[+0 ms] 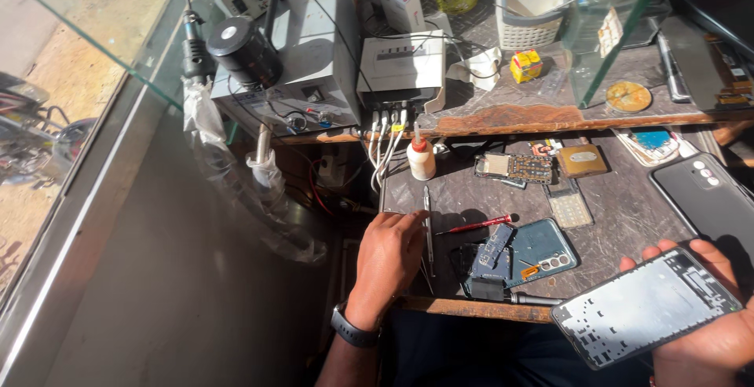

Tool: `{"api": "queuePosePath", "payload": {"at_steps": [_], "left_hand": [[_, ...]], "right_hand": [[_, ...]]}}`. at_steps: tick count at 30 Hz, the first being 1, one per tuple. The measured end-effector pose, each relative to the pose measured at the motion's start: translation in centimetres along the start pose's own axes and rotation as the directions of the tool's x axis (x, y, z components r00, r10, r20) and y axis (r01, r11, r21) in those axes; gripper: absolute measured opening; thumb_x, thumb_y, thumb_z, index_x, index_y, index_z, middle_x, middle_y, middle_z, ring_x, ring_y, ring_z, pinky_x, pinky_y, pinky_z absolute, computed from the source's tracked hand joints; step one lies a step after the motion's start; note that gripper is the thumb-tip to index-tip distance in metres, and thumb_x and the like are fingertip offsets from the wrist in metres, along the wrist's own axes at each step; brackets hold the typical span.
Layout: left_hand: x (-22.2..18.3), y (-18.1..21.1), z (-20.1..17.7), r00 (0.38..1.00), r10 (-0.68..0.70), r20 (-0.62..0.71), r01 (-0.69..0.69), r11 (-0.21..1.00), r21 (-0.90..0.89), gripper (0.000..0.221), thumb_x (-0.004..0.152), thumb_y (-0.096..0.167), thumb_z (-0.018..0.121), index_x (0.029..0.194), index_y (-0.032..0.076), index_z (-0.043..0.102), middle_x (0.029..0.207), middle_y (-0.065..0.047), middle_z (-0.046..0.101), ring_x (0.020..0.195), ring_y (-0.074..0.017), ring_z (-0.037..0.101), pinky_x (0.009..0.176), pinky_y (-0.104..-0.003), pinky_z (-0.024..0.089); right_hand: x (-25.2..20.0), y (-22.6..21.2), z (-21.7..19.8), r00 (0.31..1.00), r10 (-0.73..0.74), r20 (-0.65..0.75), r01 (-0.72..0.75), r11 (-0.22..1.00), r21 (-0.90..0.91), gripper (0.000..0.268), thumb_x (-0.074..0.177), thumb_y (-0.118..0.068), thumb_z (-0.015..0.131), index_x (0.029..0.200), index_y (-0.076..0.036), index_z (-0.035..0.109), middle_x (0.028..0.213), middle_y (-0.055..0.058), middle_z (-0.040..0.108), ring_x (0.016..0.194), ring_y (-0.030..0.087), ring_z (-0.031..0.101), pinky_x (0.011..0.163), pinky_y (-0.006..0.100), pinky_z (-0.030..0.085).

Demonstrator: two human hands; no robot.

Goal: The person applies glue from a bottle to the edges of a phone frame, then handles internal components and uses a tool to work on the top section of the frame.

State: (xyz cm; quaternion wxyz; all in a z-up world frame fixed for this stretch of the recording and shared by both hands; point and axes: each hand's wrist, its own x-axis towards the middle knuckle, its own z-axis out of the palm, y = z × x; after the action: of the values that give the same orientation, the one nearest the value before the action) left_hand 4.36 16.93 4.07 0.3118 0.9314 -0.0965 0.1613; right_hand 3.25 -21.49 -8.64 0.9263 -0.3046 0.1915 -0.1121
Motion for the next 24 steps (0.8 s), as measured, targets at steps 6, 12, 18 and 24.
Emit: {"api": "queuePosePath", "payload": {"at_steps": [6, 12, 18, 24], "left_hand": [[-0.9, 0.0, -0.2, 0.99, -0.139, 0.023, 0.139, 0.99, -0.02, 0.029, 0.085, 0.017, 0.076, 0.112, 0.007, 0.075, 0.085, -0.011, 0.073, 0.089, -0.0289, 0.067, 0.08, -0.041, 0.053], [3.2, -2.7, -0.1, 0.995, -0.008, -0.095, 0.007, 1.0, -0.016, 0.066, 0.082, 0.027, 0.082, 0.137, 0.001, 0.056, 0.121, -0.02, 0.071, 0.109, -0.0381, 0.068, 0.088, -0.044, 0.055], [7.9, -3.0, 2.1, 0.971, -0.236, 0.037, 0.237, 0.971, -0.034, 0.073, 0.079, 0.038, 0.083, 0.138, 0.006, 0.054, 0.117, -0.017, 0.071, 0.096, -0.0324, 0.074, 0.076, -0.042, 0.058], [8.6, -2.4, 3.0, 0.981, -0.189, 0.03, 0.191, 0.98, -0.049, 0.049, 0.084, 0.036, 0.079, 0.122, 0.008, 0.067, 0.097, -0.012, 0.077, 0.081, -0.0277, 0.077, 0.073, -0.038, 0.059]], "right_hand": [[4.3, -2.0, -2.1, 0.877, 0.402, -0.264, -0.448, 0.882, -0.145, 0.026, 0.102, -0.048, 0.064, 0.11, -0.023, 0.069, 0.109, -0.004, 0.073, 0.108, 0.016, 0.071, 0.106, 0.053, 0.045], [0.6, 0.2, -0.9, 0.999, -0.004, -0.032, -0.003, 0.979, -0.206, 0.033, 0.111, -0.045, 0.048, 0.121, -0.016, 0.059, 0.12, 0.006, 0.064, 0.12, 0.025, 0.062, 0.116, 0.06, 0.044], [-1.0, -0.1, 0.3, 0.986, -0.095, 0.135, 0.111, 0.986, -0.123, 0.063, 0.112, -0.066, 0.029, 0.119, -0.008, 0.054, 0.12, 0.017, 0.058, 0.122, 0.035, 0.055, 0.115, 0.071, 0.039], [0.0, 0.4, -1.7, 0.919, -0.054, 0.39, -0.039, 0.973, 0.227, 0.072, 0.12, -0.062, 0.028, 0.124, 0.005, 0.054, 0.12, 0.029, 0.056, 0.119, 0.043, 0.054, 0.115, 0.075, 0.038]]}}
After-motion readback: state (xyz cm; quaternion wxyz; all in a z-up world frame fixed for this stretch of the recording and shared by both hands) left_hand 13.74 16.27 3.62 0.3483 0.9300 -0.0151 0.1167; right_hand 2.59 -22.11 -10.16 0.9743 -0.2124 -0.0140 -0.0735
